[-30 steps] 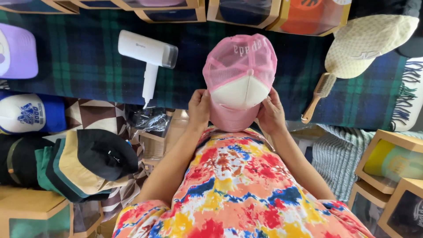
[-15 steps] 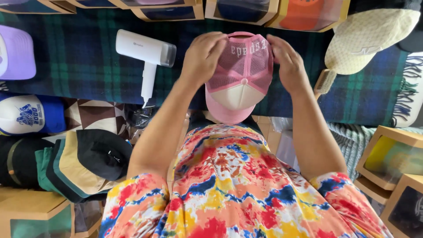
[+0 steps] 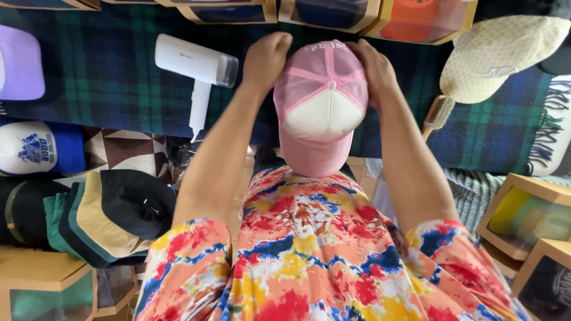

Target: The person cleans a pink baseball cap by first brushing the inside and outside with a wooden brush. They then use a handheld steamer to apply steam to the cap's surface, holding it in place with their other hand.

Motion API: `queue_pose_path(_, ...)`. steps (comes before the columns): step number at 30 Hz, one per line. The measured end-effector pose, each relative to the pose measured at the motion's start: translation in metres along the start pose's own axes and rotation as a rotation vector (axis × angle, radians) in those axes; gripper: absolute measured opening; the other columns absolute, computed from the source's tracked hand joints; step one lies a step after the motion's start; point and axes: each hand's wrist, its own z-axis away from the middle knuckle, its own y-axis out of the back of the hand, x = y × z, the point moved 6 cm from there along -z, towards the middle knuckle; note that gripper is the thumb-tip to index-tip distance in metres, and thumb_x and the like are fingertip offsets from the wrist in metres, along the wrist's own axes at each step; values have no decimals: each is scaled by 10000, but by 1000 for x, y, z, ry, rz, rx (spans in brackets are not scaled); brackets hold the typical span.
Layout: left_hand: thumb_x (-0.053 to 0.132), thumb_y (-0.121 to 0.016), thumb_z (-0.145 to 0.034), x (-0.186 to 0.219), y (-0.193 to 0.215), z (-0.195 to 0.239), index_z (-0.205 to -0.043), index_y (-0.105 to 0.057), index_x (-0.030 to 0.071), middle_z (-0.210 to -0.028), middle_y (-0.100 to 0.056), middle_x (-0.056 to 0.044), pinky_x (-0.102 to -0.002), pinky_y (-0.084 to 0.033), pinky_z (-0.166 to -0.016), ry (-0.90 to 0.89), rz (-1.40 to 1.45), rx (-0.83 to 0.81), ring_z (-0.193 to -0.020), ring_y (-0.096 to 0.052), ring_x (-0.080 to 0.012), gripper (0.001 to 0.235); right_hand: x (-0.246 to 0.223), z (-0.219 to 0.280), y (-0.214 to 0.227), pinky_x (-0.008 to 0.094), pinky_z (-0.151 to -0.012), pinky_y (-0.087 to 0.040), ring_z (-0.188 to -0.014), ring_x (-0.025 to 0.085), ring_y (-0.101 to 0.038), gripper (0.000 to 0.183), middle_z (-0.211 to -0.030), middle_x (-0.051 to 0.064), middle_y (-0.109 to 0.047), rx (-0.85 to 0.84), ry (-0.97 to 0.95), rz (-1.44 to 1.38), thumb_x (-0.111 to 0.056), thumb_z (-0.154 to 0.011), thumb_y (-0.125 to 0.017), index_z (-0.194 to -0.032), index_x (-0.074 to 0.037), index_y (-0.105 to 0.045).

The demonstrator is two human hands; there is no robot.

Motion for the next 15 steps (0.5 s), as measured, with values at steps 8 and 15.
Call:
queue_pose_path(8, 155, -745, -933, -58, -110, 183, -1333, -603, 104, -1026, -740, -51, -322, -642, -642, 563, 1177, 93, -703, -717, -173, 428, 184, 39, 11, 305, -624, -584, -765, 223, -666, 309, -940, 127, -661, -170, 245, -564, -58, -929, -647, -1232, -5, -621)
queue_pose_path(15, 208, -722, -978, -103, -137, 177, -1164, -715, 88, -902, -727, -83, -333, -609, -587, 591, 1023, 177, -724, -685, -205, 222, 255, -6, -11, 320, -643, -616, -773, 198, -698, 166, -930, 74, -645, -148, 289, -742, -43, -1001, -629, -1163, -49, -593)
